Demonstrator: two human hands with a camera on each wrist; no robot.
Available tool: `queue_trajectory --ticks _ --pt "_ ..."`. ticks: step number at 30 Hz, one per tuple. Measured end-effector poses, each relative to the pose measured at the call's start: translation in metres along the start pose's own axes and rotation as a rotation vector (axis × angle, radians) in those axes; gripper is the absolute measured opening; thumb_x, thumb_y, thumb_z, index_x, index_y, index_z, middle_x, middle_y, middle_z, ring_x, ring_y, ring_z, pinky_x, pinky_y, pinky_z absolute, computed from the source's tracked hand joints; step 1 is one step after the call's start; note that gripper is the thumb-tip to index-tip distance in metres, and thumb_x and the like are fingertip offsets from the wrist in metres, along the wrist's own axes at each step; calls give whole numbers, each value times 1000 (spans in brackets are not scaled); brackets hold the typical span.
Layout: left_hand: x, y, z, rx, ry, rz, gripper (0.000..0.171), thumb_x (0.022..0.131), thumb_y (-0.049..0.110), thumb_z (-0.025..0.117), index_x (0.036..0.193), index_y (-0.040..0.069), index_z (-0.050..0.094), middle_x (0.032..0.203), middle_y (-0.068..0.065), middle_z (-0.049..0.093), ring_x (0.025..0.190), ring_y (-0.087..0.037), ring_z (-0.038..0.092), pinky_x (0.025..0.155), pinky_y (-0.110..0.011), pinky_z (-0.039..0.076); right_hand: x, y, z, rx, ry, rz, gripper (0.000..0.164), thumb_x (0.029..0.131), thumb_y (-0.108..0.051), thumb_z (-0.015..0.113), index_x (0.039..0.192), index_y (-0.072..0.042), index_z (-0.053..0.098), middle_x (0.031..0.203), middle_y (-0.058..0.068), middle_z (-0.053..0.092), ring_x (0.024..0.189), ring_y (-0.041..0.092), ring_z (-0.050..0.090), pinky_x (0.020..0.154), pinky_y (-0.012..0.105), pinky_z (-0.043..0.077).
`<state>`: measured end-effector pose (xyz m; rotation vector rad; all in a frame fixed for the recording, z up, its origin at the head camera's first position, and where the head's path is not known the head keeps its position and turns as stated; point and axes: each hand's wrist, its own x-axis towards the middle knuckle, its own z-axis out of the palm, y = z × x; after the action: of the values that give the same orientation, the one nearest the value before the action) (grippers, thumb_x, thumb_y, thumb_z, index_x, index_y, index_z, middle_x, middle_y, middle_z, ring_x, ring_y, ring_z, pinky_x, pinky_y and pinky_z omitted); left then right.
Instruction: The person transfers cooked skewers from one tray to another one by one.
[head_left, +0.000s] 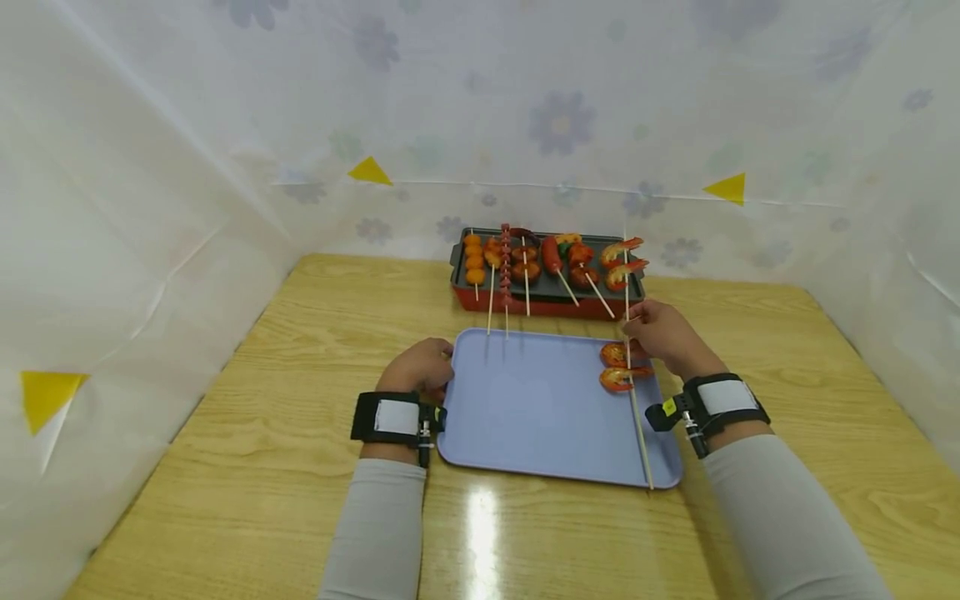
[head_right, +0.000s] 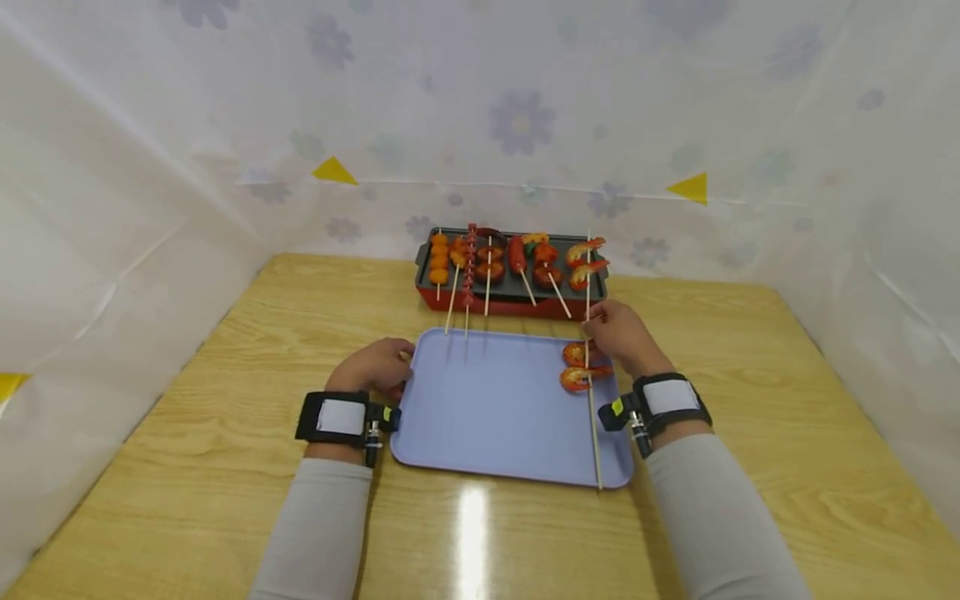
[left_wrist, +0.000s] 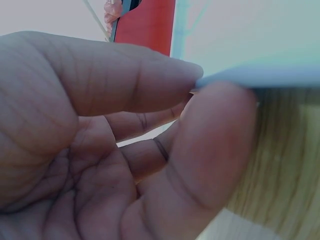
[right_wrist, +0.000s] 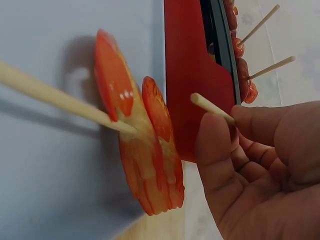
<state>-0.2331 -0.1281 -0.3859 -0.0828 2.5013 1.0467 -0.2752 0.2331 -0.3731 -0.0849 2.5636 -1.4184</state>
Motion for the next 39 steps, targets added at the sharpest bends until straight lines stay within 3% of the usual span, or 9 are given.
queue_trajectory --ticks 5,14,31,39 --pt "2 0 1 -2 -6 -1 52 88 -5 50 140 -1 51 98 -15 63 62 -21 62 53 -28 51 -3 -2 1 -14 8 -44 18 103 -10 46 112 6 44 94 19 51 74 21 58 65 37 56" --pt "2 -1 0 -2 -8 6 50 89 -4 50 139 -1 52 96 -16 63 63 -21 62 53 -28 50 -8 -12 1 -57 63 -88 19 102 -9 47 115 5 44 98 24 53 79 26 59 69 44 58" --pt "4 0 1 6 -4 -3 52 88 -4 51 141 0 50 95 -15 64 62 -20 61 52 -27 49 -23 -20 4 -245 161 -130 17 103 -14 49 110 1 48 107 24 59 82 32 62 61 36 51" --pt "3 -1 1 -1 -6 -26 53 90 -3 50 143 1 48 97 -15 63 60 -19 61 51 -27 49 -30 -27 10 -249 209 -130 17 104 -16 48 113 -2 48 109 21 60 87 33 64 63 36 52"
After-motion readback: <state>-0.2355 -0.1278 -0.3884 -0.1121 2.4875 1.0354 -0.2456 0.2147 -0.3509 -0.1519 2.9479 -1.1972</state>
